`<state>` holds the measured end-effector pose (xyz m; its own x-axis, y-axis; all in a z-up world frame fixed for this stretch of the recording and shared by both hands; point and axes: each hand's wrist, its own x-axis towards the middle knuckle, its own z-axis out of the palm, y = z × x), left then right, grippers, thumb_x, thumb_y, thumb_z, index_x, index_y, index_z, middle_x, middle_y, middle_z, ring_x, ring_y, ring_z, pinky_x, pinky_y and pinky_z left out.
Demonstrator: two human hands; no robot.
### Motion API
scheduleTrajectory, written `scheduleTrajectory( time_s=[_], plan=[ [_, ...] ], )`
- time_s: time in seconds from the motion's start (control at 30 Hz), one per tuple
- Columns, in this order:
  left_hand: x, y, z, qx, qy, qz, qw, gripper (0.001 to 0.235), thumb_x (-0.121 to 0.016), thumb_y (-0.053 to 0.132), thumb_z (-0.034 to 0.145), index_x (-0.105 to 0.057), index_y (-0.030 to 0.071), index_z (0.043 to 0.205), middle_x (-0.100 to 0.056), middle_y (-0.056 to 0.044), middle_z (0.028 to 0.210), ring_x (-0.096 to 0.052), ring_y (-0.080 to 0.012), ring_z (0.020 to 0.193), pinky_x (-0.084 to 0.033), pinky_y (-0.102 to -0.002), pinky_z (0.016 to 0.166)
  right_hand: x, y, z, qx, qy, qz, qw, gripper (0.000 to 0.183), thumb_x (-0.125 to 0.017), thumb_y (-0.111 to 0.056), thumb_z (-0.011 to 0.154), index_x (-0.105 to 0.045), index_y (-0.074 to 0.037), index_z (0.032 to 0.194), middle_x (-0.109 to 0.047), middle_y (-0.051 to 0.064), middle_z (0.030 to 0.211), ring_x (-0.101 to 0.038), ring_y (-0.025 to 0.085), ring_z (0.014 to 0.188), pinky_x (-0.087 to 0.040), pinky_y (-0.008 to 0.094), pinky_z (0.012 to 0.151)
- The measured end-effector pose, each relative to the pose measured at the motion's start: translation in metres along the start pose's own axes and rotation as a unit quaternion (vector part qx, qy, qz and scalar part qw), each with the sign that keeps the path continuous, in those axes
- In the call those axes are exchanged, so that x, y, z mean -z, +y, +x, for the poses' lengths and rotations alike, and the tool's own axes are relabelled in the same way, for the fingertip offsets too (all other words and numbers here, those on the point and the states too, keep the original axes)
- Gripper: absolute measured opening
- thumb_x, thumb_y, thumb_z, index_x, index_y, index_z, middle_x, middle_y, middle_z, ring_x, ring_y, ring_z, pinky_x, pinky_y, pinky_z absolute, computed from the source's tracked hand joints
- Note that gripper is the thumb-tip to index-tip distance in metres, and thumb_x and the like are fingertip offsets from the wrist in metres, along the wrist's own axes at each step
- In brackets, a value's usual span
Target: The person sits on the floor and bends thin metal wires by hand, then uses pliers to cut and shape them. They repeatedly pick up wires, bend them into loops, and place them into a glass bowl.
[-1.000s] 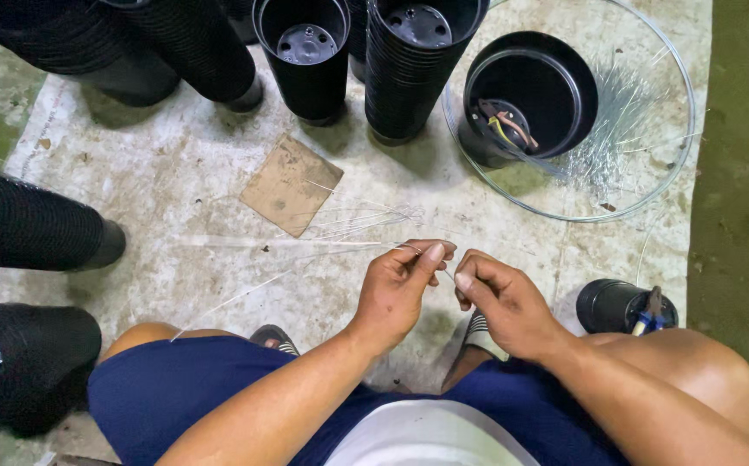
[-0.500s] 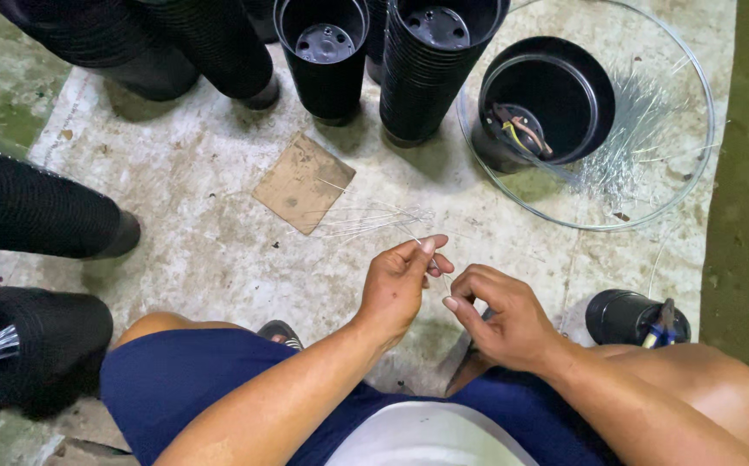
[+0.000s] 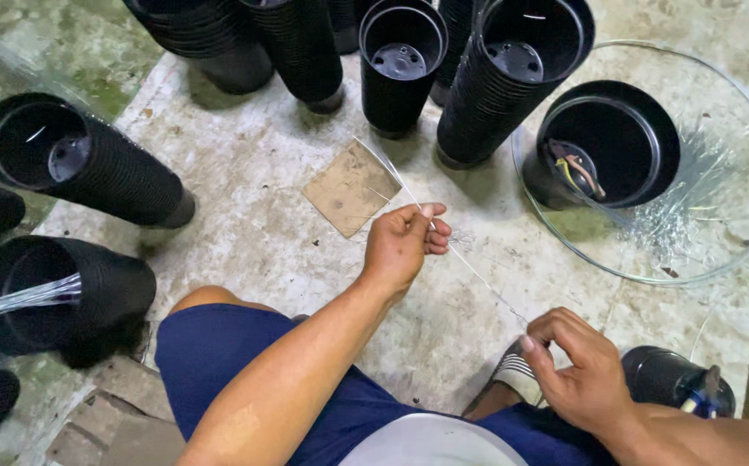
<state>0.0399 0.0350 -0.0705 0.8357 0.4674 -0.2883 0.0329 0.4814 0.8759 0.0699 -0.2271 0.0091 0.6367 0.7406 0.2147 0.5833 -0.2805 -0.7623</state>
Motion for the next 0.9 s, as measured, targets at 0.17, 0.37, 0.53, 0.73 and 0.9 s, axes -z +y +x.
scheduleTrajectory(
  time_s=[0.17,0.37,0.53,0.73,0.9],
  plan=[
    [0.023,0.021,0.028,-0.041,0.062,0.009,0.997,0.031,-0.054,0.021,0.106,-0.069,-0.005,0.114,-0.070,-0.008,0.083,-0.064,-0.0123,0.068,-0.058,-0.027,0.066,0.011,0.016,-0.018,-0.050,0.009,0.030,0.998,0.009,-0.070,-0.004,0.085,-0.064,-0.002,0.078,-0.069,0.006,0.077,-0.063,0.018,0.074,-0.051,0.028,0.068],
    [0.032,0.027,0.037,-0.063,0.078,0.020,0.995,0.031,-0.053,0.020,0.106,-0.069,-0.005,0.114,-0.069,-0.008,0.083,-0.064,-0.0123,0.067,-0.058,-0.027,0.064,0.018,0.036,-0.037,-0.084,0.005,0.050,0.995,0.009,-0.068,-0.004,0.086,-0.064,-0.001,0.078,-0.068,0.007,0.081,-0.063,0.017,0.075,-0.051,0.028,0.070],
    [0.034,0.026,0.035,-0.063,0.059,0.003,0.996,0.030,-0.057,0.021,0.106,-0.069,-0.005,0.115,-0.070,-0.008,0.085,-0.064,-0.0113,0.069,-0.058,-0.026,0.066,0.019,0.062,-0.056,-0.184,0.011,0.182,0.966,0.009,-0.066,-0.004,0.094,-0.066,0.001,0.086,-0.069,0.005,0.084,-0.062,0.014,0.080,-0.050,0.028,0.076],
    [0.023,0.031,0.018,-0.004,0.058,-0.001,0.998,0.030,-0.061,0.022,0.103,-0.069,-0.005,0.114,-0.072,-0.007,0.088,-0.065,-0.0102,0.071,-0.059,-0.025,0.068,0.019,0.083,-0.053,-0.332,0.057,0.287,0.897,0.009,-0.069,-0.006,0.095,-0.064,0.000,0.093,-0.065,0.003,0.082,-0.061,0.010,0.075,-0.052,0.027,0.072],
    [0.012,0.030,0.005,0.013,0.054,0.013,0.998,0.030,-0.061,0.021,0.103,-0.070,-0.004,0.117,-0.071,-0.007,0.087,-0.064,-0.0098,0.070,-0.058,-0.024,0.067,0.020,0.062,-0.047,-0.370,0.017,0.233,0.899,0.015,-0.073,-0.010,0.089,-0.061,-0.002,0.085,-0.067,0.001,0.074,-0.062,0.007,0.069,-0.049,0.025,0.062]
  ],
)
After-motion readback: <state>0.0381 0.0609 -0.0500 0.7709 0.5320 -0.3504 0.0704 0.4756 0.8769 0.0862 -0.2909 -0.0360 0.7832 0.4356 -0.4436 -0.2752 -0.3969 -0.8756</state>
